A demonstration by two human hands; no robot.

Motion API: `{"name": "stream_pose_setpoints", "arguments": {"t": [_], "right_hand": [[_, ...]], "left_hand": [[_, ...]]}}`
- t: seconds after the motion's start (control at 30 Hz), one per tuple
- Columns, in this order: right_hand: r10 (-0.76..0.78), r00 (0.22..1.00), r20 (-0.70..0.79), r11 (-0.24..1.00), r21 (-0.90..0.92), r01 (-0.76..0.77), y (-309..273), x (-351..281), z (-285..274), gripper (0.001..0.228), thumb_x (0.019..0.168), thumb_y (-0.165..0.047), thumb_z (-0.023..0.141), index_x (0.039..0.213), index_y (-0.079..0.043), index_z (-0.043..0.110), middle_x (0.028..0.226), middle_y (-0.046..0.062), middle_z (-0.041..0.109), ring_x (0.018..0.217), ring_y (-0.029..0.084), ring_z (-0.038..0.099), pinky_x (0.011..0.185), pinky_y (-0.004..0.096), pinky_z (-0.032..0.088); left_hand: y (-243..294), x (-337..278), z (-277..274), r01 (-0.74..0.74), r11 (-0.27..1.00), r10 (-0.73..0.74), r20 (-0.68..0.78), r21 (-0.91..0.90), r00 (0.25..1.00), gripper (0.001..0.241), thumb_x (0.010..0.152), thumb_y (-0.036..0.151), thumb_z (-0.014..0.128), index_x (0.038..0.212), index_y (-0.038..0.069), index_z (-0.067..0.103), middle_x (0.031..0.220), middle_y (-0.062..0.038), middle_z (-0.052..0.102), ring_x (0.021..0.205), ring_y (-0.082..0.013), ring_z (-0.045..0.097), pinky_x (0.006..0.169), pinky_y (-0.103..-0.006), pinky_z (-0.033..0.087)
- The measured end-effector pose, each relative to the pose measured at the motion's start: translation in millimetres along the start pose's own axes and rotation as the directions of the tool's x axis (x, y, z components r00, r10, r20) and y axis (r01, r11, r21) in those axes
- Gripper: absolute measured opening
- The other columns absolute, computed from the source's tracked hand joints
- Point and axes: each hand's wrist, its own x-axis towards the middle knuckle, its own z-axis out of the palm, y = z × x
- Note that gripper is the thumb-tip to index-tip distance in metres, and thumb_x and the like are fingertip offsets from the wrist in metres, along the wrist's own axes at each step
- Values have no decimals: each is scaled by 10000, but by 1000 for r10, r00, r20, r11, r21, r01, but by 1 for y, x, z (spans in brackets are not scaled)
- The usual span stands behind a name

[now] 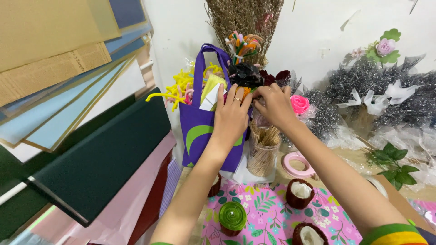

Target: The person assembles a decorative flower by inserting a green rolled paper into a brown cup-shaped base. They then retrieve a green stem, apply hot glue to its tip, and attach it to the center of the flower.

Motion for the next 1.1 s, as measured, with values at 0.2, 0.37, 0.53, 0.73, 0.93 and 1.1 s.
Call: {"name": "stream_pose_setpoints", "arguments": {"t": [0.2,0.37,0.53,0.73,0.93,1.1], "right_hand": [[-46,999,21,992,-121,48,2,1,5,225,826,-321,779,985,-258,632,896,-49,686,1004,187,604,955,432,341],[13,999,53,998,-60,-10,3,4,6,217,860,-316,757,1023,-244,633,885,-39,702,978,201,620,925,432,340],[-30,998,58,988,-150,39,10,-1,13,213,835,-284,774,995,-223,647,874,-25,697,959,212,629,929,440,350],[-18,1000,-19,999,-37,17,8,-17,-5,107,907,-224,731,968,-223,643,868,-39,659,983,194,610,910,408,368],[29,976,-217,955,293,37,26,-6,-62,48,1006,-80,742,964,-85,720,880,80,696,876,255,642,882,373,463],[100,942,-322,938,346,19,-4,-18,-176,94,1039,130,721,1066,46,689,997,170,694,890,219,612,777,291,538]], "left_hand": [[-1,1,5,-6,1000,5,-10,-28,1000,363,763,64,746,1121,44,690,1148,-149,674,1281,-317,583,1250,-589,222],[3,3,4,5,993,-4,6,-120,1000,274,807,21,722,1079,24,688,1096,-144,683,1177,-300,646,1205,-518,340],[5,3,13,11,992,-10,12,-123,1000,260,851,27,732,1108,36,693,1049,-119,671,1103,-284,679,1144,-483,423],[9,10,10,17,999,-21,-83,-50,996,170,922,34,672,1086,63,710,957,-97,631,971,-256,680,1054,-423,491],[17,12,11,1,1000,-2,-83,-4,997,182,879,55,786,1049,34,726,904,-92,611,918,-239,656,986,-365,512],[15,17,-8,43,999,-41,57,-25,998,535,820,299,873,1244,61,648,1058,-96,635,997,-264,603,1040,-399,485]]}}
